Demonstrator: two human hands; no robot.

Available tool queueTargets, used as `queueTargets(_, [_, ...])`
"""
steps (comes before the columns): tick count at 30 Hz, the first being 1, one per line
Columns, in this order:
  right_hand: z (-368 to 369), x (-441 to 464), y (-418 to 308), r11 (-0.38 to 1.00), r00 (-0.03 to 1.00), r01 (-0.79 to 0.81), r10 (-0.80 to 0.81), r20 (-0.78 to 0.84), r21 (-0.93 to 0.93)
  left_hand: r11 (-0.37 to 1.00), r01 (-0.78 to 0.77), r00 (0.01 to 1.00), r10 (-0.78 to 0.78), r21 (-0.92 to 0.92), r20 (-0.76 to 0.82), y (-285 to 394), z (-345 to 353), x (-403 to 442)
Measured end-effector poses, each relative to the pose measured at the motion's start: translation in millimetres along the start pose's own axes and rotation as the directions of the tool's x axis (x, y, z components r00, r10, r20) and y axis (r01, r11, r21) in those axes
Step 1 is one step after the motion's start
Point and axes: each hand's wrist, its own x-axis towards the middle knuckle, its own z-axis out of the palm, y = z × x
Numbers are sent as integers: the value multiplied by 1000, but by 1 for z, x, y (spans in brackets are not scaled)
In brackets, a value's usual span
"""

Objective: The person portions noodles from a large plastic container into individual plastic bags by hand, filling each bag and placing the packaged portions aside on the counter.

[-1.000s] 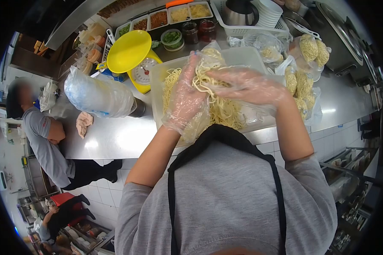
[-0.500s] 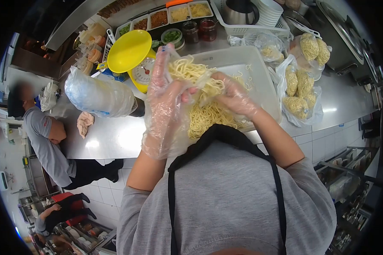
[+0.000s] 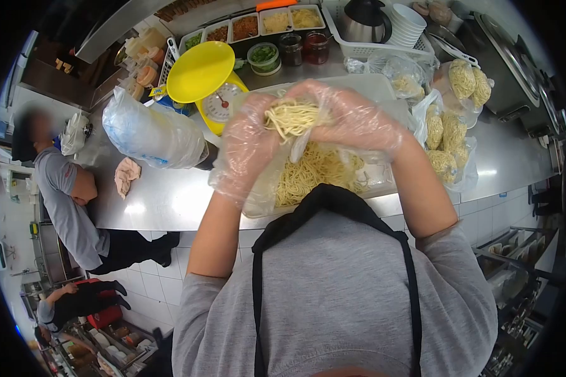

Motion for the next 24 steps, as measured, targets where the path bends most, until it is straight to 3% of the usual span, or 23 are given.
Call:
queueTargets(1, [-3,-5,1,990,994,-105,105,0,97,995,-92,992,96,45,-84,1,-5,3])
queueTargets(2, [-5,-9,6,989,994,-107,107,4,98,974,-153,979,172,165,-106,5,-12,8])
queueTargets(3, [-5,-14,14,992,995,-95,96,-4,87,975,-149,980,169,166,-109,9,-16,13])
queueTargets(5, [-2,-21,34,994,996,-83,84,-11,73,890,-219,946,294,400,-135,17,-22,22])
queueTargets(9, [2,-30,45,960,977,-213,215,6,183,839,-290,907,394,459,-147,35,-36,45])
queueTargets(11, [0,-32,41,934,965,-255,263,2,249,743,-374,843,522,556,-131,44,-44,59])
queueTargets(14, [-2,-35,46,936,958,-281,288,-1,210,739,-391,842,528,549,-112,75,-58,70])
queueTargets(17, [-1,-38,53,940,972,-216,232,-32,263,703,-432,832,552,565,-51,90,-66,76])
queueTargets(20, [-5,-38,48,886,949,-284,314,-23,366,677,-446,834,551,586,-1,96,-70,82])
queueTargets(22, [-6,-39,51,946,956,-166,223,-188,278,662,-449,841,541,599,33,96,-73,86])
queueTargets(24, [-11,-37,40,956,951,-173,224,-212,237,647,-445,850,523,620,64,98,-75,90])
